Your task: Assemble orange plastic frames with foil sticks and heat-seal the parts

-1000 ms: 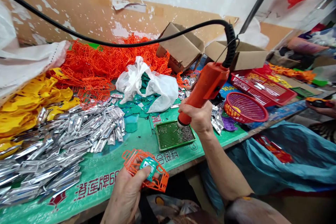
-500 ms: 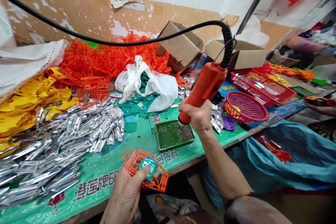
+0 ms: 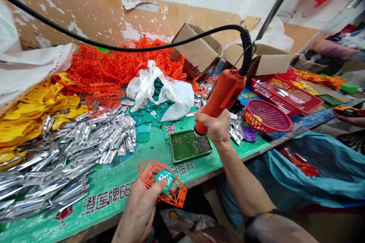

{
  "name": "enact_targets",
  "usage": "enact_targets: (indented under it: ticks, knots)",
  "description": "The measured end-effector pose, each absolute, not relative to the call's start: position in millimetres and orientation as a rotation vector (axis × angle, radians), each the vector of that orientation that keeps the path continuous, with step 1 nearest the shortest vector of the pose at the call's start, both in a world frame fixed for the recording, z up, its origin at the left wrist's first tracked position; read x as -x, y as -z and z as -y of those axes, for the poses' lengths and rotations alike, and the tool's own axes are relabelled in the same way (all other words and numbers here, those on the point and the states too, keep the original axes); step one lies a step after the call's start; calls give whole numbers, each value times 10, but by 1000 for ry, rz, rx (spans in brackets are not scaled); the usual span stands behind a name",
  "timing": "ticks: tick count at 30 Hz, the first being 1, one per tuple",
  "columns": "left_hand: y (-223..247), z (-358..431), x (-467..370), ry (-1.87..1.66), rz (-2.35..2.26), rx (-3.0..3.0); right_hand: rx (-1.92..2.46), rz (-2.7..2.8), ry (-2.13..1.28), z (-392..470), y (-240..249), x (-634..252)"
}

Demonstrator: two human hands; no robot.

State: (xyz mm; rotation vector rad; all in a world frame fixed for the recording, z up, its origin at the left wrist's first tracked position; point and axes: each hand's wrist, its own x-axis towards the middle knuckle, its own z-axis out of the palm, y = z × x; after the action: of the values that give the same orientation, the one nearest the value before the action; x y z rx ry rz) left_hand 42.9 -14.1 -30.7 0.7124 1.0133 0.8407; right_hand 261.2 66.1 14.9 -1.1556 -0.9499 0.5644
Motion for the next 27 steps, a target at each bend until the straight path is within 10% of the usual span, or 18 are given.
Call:
enact_targets:
  ticks: [27]
  knots:
    - [366, 138, -438, -863, -917, -702, 651, 979, -1029, -38, -659, -1897]
